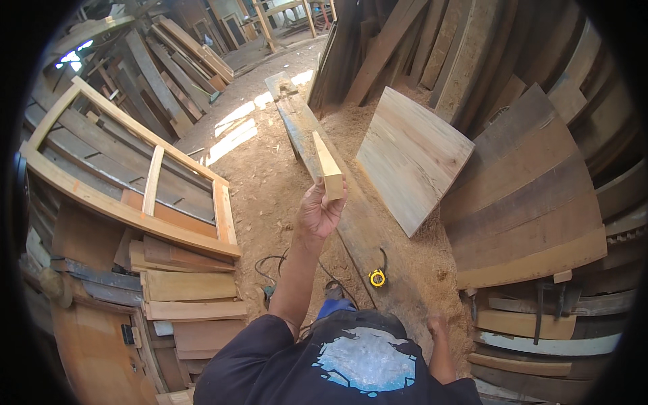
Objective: The person measures a wooden beam with a tape measure and cuts it using a circular saw. They then move several wooden boards and measure a smaller piece of wood.
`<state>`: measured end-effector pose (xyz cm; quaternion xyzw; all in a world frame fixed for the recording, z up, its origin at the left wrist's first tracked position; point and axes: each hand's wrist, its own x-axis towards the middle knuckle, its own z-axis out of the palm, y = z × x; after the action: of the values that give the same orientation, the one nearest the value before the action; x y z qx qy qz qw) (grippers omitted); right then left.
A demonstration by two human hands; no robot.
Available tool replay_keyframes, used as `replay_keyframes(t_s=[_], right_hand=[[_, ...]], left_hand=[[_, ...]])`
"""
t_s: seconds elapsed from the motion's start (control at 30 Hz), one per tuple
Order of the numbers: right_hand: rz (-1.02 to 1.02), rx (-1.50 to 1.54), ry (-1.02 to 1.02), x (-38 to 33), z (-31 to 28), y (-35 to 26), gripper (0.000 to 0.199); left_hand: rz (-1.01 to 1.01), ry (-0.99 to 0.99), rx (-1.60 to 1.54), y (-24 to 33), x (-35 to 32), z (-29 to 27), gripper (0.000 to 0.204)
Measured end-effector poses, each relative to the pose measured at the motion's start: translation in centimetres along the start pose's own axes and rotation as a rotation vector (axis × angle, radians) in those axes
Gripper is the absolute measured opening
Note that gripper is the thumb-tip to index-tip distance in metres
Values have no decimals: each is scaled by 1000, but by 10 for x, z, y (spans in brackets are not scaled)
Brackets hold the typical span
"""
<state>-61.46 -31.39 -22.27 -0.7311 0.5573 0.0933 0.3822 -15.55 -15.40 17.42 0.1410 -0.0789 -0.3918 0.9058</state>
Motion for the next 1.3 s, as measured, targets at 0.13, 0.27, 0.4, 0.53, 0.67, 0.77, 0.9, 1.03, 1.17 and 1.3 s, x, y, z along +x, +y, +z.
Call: replay_keyframes(t_s=[0.13,0.27,0.4,0.53,0.67,0.77,0.9,1.03,1.17,1.3], right_hand=[[116,11,-120,10,7,42,34],[233,97,-52,-18,2,36,29],[367,304,-57,-43,-15,9,17],[371,295,-66,-37,-19,14,19],[196,147,-62,-27,-8,18,23],[265,211,-80,-20,4,15,25],[216,266,-87,-1,17,32,25],[305,261,-77,-1,12,26,24],[334,222,-114,-6,4,9,23],[311,303,-109,-1,1,15,23]], left_hand=[[-4,-39,-19,-7,9,10,37],[23,6,0,-3,6,11,37],[7,17,20,-1,2,7,38],[4,-34,15,-5,2,9,38],[5,-34,-55,-4,-9,5,41],[-6,-39,-172,-1,-27,5,45],[-111,-76,-485,4,-34,-1,50],[-121,-61,-496,4,-34,-4,51],[-122,-56,-416,2,-38,-7,55],[-99,65,-269,-9,-39,-23,49]])
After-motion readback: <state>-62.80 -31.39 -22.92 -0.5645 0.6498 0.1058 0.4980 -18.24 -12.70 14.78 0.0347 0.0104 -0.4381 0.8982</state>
